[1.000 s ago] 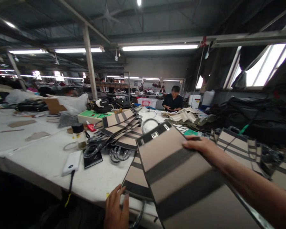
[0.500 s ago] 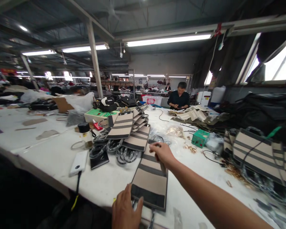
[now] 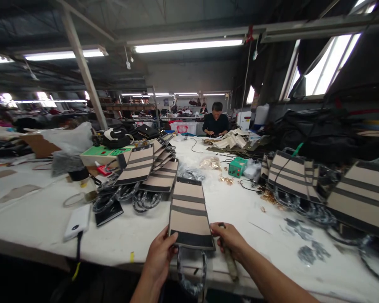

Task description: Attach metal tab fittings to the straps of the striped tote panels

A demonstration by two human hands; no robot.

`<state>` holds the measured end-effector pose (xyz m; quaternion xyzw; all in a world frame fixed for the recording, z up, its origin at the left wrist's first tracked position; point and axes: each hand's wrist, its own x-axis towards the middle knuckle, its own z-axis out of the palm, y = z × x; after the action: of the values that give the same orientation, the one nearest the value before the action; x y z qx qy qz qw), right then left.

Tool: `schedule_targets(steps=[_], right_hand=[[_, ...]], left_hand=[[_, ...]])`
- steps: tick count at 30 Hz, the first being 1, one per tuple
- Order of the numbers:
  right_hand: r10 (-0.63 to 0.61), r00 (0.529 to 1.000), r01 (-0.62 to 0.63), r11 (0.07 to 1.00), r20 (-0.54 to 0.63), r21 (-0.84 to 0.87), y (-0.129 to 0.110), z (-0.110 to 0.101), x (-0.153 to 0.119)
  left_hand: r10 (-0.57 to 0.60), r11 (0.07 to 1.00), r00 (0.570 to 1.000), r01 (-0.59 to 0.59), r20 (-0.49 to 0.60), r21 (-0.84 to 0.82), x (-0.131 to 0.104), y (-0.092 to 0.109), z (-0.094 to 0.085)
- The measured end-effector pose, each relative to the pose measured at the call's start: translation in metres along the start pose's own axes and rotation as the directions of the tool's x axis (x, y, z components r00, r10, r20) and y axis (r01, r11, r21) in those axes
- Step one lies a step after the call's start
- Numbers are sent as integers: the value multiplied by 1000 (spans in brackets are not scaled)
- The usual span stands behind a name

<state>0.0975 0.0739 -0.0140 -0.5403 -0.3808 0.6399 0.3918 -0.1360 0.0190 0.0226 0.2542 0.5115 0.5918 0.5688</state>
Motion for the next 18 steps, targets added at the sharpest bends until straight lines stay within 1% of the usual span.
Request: schedule_targets(steps=[2, 4, 5, 7, 9, 11, 12, 14, 16, 18], right_hand=[[21, 999, -22, 999, 24, 42, -2, -4, 2], [44, 996, -53, 993, 78, 110, -11, -9, 3], [32, 993, -51, 985, 116, 163, -17, -12, 2], [-60, 982, 8, 961, 179, 276, -36, -20, -3], [-210, 957, 136, 935, 199, 329, -58, -30, -17], [-337, 913, 265, 918, 230, 295, -78, -41, -40], [-371, 889, 303, 916, 268, 263, -86, -47, -55], [-384, 848, 341, 923, 366, 180, -97, -58, -88], [-362, 817, 380, 923, 450, 53, -97, -68, -123], [-361, 793, 460, 883, 490, -95, -87, -77, -152]], left_hand=[[-24, 997, 995, 31, 98, -70, -13, 5, 11], [-19, 995, 987, 34, 160, -90, -26, 9, 20], [-18, 996, 982, 34, 188, -84, -33, 10, 24], [-16, 998, 970, 31, 244, -61, -44, 11, 28], [-10, 999, 953, 25, 301, -46, -51, 11, 28], [-18, 997, 934, 42, 356, -60, -55, 12, 27], [-39, 995, 923, 71, 384, -70, -56, 13, 27], [-115, 984, 899, 161, 422, -76, -55, 16, 28], [-204, 968, 883, 247, 422, -48, -52, 15, 34], [-267, 957, 883, 289, 386, 2, -51, 11, 41]])
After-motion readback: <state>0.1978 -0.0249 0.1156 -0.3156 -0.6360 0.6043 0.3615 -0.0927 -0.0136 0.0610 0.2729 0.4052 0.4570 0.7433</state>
